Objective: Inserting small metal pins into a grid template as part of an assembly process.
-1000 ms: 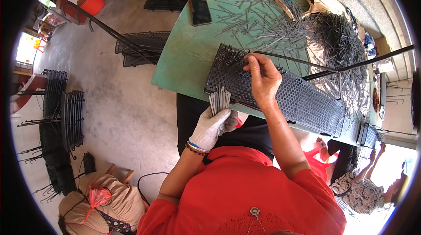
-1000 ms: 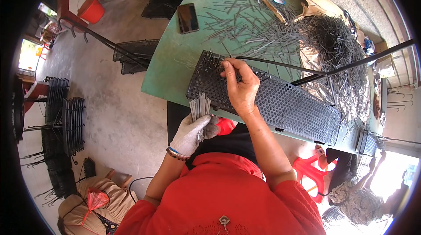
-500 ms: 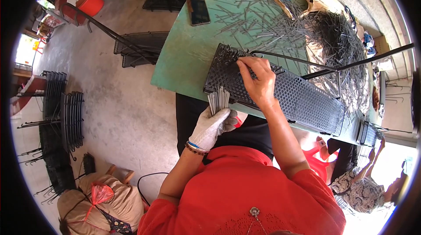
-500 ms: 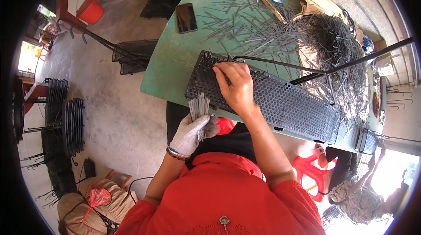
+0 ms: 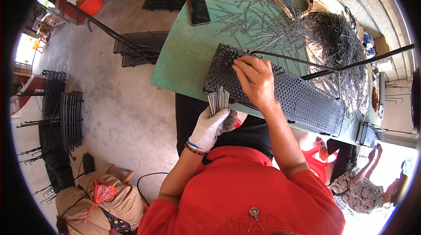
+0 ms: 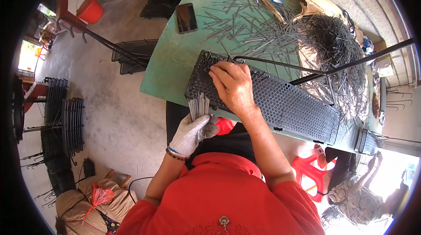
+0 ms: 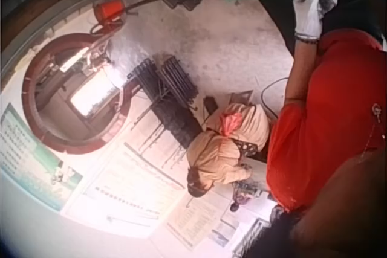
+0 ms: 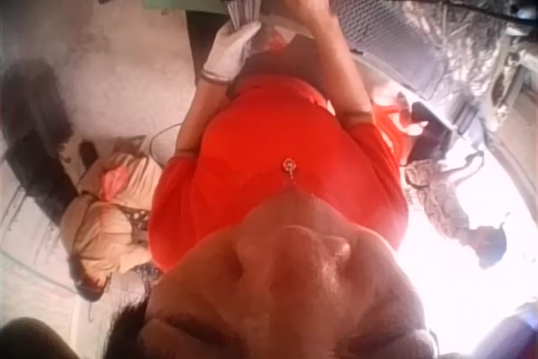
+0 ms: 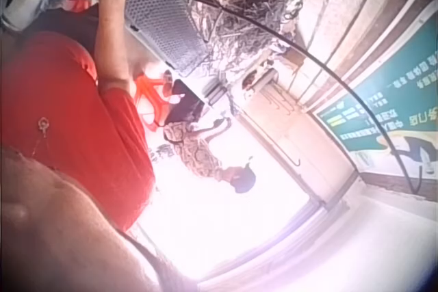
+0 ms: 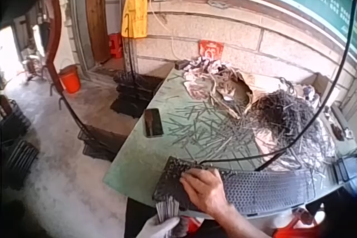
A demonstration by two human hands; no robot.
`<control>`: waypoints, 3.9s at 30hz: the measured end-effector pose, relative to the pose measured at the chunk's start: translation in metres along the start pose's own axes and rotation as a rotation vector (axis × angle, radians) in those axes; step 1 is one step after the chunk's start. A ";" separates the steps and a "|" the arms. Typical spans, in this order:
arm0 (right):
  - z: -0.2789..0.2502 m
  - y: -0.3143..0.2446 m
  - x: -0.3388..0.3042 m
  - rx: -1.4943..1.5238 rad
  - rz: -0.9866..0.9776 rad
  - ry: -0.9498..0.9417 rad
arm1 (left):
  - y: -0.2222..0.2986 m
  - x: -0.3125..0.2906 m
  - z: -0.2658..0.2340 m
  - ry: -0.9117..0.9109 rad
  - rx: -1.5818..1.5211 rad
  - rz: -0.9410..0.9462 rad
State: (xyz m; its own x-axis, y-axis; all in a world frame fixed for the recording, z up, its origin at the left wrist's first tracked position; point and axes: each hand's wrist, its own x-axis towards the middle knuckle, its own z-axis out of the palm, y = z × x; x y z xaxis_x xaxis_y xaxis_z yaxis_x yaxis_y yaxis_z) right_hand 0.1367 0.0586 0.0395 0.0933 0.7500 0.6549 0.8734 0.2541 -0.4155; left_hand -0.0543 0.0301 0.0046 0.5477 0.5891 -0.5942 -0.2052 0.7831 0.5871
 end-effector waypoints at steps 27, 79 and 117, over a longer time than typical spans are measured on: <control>-0.024 -0.026 -0.023 0.425 0.454 -0.358 | 0.007 -0.007 0.014 -0.131 -0.115 0.090; -0.024 -0.022 -0.015 0.409 0.491 -0.304 | 0.006 -0.010 0.017 -0.055 0.005 0.139; 0.018 -0.006 0.011 0.163 -0.015 -0.063 | 0.007 -0.012 0.005 -0.037 0.054 0.030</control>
State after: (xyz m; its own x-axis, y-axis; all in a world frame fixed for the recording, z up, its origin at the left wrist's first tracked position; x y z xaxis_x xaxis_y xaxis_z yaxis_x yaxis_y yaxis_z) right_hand 0.1237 0.0760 0.0382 0.0460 0.7809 0.6230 0.7848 0.3576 -0.5061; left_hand -0.0580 0.0272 0.0184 0.5718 0.6032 -0.5560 -0.1780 0.7528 0.6337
